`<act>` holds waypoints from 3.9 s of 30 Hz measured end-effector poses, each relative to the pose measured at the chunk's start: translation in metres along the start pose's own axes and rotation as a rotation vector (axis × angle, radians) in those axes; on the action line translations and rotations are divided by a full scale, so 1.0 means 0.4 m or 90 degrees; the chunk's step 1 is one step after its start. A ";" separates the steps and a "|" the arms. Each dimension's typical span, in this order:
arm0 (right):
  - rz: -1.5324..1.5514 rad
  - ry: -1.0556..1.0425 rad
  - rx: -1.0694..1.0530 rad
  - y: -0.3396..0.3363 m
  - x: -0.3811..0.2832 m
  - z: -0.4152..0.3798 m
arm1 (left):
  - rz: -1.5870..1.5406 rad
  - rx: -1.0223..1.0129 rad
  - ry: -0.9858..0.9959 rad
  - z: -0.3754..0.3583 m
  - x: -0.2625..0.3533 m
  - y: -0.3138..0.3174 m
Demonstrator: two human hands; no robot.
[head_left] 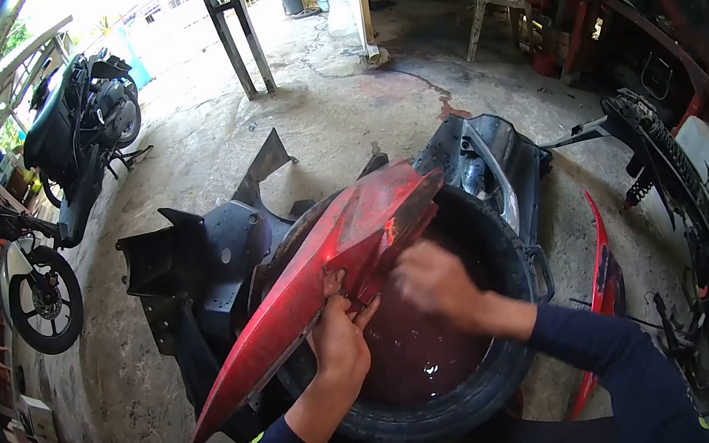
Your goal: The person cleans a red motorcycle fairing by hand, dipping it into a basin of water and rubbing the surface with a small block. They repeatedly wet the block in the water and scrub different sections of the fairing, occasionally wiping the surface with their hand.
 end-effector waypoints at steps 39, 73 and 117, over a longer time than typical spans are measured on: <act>-0.095 0.021 -0.035 0.034 0.121 -0.030 | 0.002 0.032 0.004 0.011 0.014 -0.024; -0.043 0.173 -0.069 0.029 0.333 -0.059 | 0.012 0.005 -0.012 0.012 0.002 -0.077; 0.047 0.532 -0.163 0.040 0.385 -0.123 | 0.057 -0.028 0.010 0.078 0.022 -0.167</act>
Point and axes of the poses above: each hand's wrist, its own z-axis towards the middle knuckle, its own y-axis out of the palm, x = y × z, the point moved 6 cm from there along z, towards the middle knuckle, and after that the axes turned 12 degrees about -x, right-handed, at the moved point
